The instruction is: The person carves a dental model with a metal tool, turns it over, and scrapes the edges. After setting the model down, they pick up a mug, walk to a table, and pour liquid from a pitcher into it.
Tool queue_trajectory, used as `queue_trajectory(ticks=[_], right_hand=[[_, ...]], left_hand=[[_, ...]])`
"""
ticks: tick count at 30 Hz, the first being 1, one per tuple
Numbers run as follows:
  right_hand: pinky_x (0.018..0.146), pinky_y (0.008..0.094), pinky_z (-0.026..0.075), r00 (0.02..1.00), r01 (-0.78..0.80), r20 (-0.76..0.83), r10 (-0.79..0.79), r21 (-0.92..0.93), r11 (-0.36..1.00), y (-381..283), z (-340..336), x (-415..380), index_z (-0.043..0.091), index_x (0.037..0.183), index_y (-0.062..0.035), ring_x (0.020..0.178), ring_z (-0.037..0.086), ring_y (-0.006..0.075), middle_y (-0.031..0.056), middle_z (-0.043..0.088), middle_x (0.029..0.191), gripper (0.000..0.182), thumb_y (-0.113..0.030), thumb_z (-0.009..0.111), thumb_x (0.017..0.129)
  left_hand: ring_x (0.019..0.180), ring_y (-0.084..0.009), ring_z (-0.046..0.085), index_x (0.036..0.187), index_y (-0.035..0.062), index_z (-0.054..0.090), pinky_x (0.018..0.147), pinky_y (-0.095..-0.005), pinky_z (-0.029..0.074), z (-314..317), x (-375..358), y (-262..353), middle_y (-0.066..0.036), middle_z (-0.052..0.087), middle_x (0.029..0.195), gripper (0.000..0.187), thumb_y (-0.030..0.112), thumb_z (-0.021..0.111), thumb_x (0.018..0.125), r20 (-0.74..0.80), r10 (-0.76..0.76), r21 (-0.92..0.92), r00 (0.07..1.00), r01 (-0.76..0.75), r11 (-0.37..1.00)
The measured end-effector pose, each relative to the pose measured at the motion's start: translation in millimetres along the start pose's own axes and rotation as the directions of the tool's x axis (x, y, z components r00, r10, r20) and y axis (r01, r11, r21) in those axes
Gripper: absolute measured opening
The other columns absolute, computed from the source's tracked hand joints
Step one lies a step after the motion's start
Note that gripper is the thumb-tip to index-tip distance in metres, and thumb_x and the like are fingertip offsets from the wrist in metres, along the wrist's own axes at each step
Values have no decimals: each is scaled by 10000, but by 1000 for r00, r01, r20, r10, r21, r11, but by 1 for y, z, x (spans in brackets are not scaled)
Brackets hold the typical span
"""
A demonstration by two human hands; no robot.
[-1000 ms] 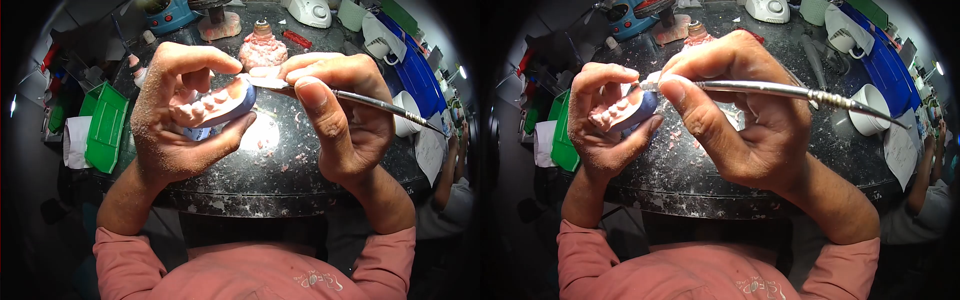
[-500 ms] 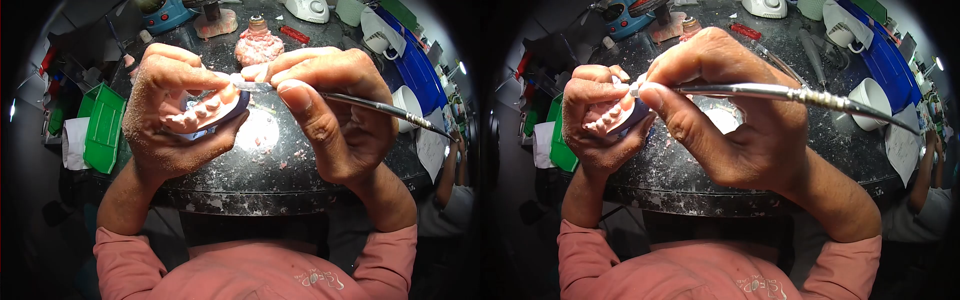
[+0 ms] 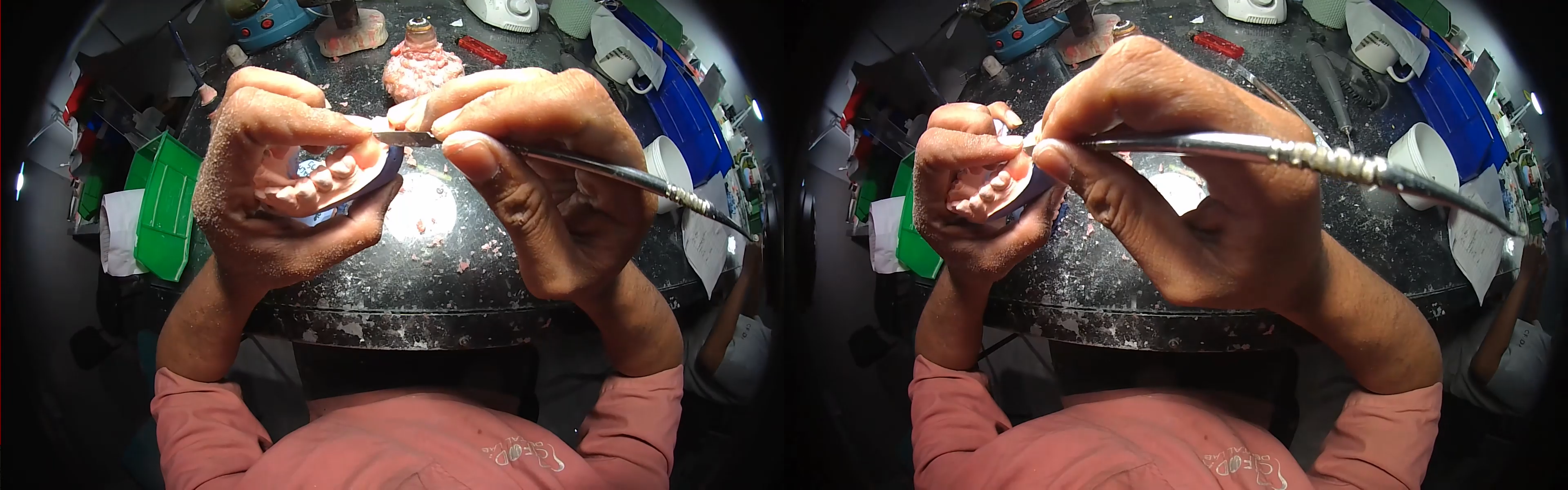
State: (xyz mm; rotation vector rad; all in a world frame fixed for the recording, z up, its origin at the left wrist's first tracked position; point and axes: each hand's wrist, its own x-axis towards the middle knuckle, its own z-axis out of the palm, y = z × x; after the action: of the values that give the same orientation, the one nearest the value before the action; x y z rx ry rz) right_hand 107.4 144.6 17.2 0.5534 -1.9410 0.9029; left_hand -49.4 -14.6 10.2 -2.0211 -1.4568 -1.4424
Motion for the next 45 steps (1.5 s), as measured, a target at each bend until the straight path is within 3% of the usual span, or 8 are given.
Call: queue_trajectory(ticks=[4, 6, 12, 13, 15, 20, 22, 45], right_hand=[[811, 370, 558, 999, 46, -11, -46, -12, 999, 2, 2, 3, 573, 999, 74, 878, 686, 273, 223, 664, 913, 115, 11, 612, 910], [577, 271, 486, 997, 35, -75, -34, 19, 999, 2, 3, 4, 627, 894, 72, 692, 621, 187, 123, 624, 812, 111, 103, 676, 799], [564, 266, 473, 996, 48, -78, -44, 42, 998, 4, 4, 4, 624, 896, 78, 677, 611, 181, 122, 623, 808, 105, 98, 674, 807], [564, 266, 473, 996, 48, -78, -45, 42, 998, 3, 2, 4, 624, 896, 78, 677, 611, 181, 122, 623, 808, 105, 98, 674, 807], [779, 369, 560, 999, 47, 2, -47, -1, 999, 2, -1, 4, 577, 979, 67, 847, 690, 277, 230, 671, 877, 114, -13, 621, 911], [779, 377, 563, 1000, -4, -17, 4, 39, 999, 0, 1, 3, 571, 962, 64, 847, 691, 283, 244, 670, 875, 113, -27, 619, 916], [780, 379, 564, 1000, -12, -14, 12, 52, 999, 0, 1, 2, 567, 957, 63, 848, 691, 284, 248, 669, 875, 111, -28, 617, 918], [797, 441, 570, 999, 30, -48, -24, 132, 991, 4, 5, 0, 543, 963, 60, 848, 693, 314, 252, 664, 867, 137, -60, 603, 935]], left_hand=[[976, -215, 533, 1025, 29, 579, 929, -378, 461, 1, 2, 0, -89, 513, 991, 526, -87, 807, 565, 46, 42, 50, 998, -45, 998], [975, -216, 535, 1018, 28, 581, 923, -375, 465, 2, 0, -1, -90, 515, 990, 519, -90, 806, 565, 28, 25, 35, 999, -26, 999], [961, -219, 544, 999, 25, 587, 900, -370, 474, 4, 0, 2, -88, 525, 961, 497, -85, 809, 568, -23, -29, -25, 999, 28, 999], [956, -218, 545, 997, 24, 588, 895, -369, 475, 3, 0, 3, -86, 527, 951, 493, -83, 810, 570, -22, -26, -14, 999, 26, 1000], [950, -216, 543, 994, 25, 588, 892, -369, 476, 3, 0, 2, -85, 528, 947, 488, -79, 812, 573, -11, -4, 4, 1000, 4, 1000], [934, -208, 536, 993, 28, 581, 886, -370, 476, 3, 1, 2, -81, 528, 946, 474, -67, 815, 591, 37, 62, 39, 997, -63, 997], [930, -204, 531, 998, 29, 571, 887, -372, 474, 5, -2, 1, -80, 525, 945, 475, -62, 815, 602, -23, -23, -58, 999, 21, 998], [892, -158, 489, 1021, 22, 527, 917, -368, 451, 7, -3, 4, -80, 492, 949, 458, -70, 785, 653, -31, -30, -99, 999, 27, 995]])
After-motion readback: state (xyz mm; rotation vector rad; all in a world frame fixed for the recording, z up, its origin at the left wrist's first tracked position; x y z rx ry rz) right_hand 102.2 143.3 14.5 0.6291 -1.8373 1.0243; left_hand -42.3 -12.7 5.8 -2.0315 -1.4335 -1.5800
